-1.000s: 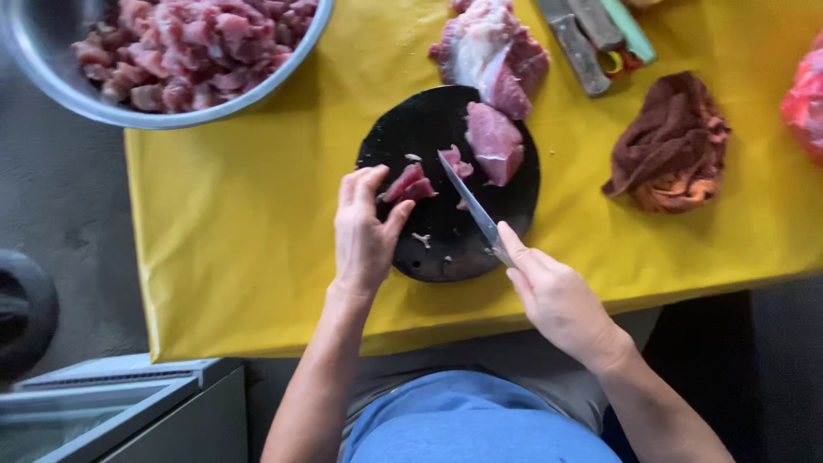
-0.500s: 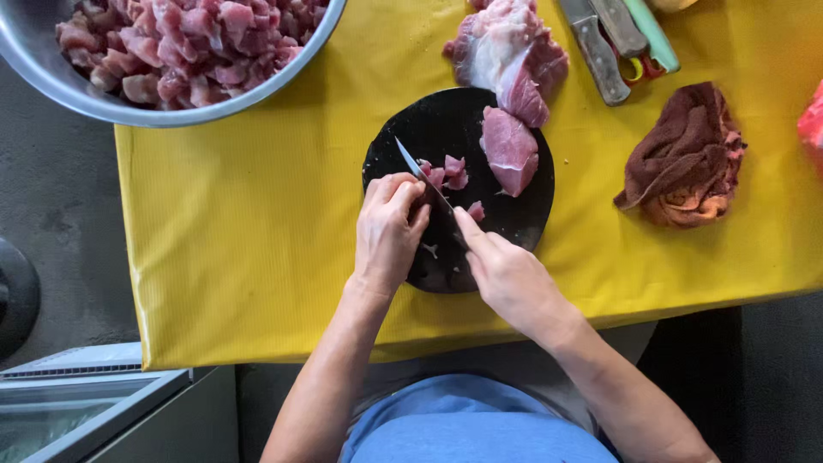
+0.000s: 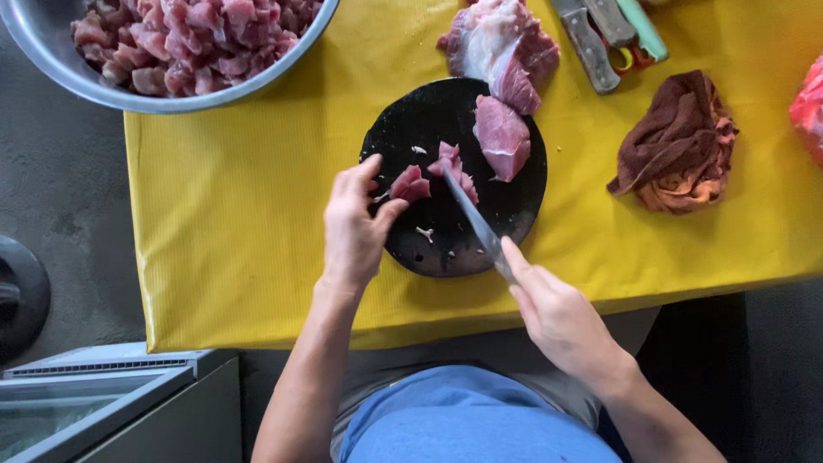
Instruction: The person cuts raw meat into small pieces on a black cutting board using a knife. The cut pieces are placed into a metal bowl. The person handles the meat and knife throughout the clip.
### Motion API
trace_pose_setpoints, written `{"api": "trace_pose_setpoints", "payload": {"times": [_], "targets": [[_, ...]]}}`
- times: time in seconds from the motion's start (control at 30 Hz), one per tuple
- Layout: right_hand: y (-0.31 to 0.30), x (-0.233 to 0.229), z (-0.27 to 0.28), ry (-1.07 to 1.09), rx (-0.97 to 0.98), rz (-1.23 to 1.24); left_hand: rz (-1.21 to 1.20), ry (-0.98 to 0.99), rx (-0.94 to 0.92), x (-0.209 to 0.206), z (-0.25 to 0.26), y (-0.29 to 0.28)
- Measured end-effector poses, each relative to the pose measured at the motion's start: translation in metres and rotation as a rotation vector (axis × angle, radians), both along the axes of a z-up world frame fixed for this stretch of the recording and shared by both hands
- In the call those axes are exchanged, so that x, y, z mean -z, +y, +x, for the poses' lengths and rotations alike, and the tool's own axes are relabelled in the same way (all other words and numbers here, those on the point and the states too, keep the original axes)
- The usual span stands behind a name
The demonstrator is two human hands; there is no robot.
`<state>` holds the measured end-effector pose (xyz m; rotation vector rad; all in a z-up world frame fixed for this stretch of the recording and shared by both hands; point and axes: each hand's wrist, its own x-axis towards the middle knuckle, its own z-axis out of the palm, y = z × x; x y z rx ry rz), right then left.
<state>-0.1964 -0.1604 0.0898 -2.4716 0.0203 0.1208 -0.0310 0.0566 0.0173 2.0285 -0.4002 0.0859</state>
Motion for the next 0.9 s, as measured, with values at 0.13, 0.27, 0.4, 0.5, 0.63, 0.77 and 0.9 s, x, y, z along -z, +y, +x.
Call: {"api": "trace_pose_setpoints", "payload": {"times": [0.13, 0.27, 0.4, 0.5, 0.63, 0.77, 0.9], "targets": [[0.015, -0.002, 0.015, -0.005, -0.014, -0.050, 0.043, -0.052, -0.044, 0.000, -0.007, -0.002], [0.021, -0.005, 0.027, 0.075, -0.053, -0.088, 0.105, -0.161, 0.040, 0.010, -0.003, -0.021], [0.016, -0.003, 0.040, 0.037, -0.081, 0.072, 0.059, -0.166, 0.078, 0.017, 0.003, -0.021], [0.023, 0.013, 0.060, 0.007, -0.084, 0.086, 0.044, -0.136, 0.087, 0.017, 0.004, -0.019], [0.028, 0.024, 0.058, 0.033, -0.061, -0.010, 0.041, -0.139, 0.046, 0.015, 0.001, -0.021], [0.017, 0.012, 0.023, 0.052, -0.073, -0.026, 0.051, -0.165, 0.017, 0.013, 0.002, -0.021], [0.003, -0.001, -0.002, 0.170, -0.051, 0.015, 0.038, -0.082, 0.058, 0.010, 0.002, -0.014]]}}
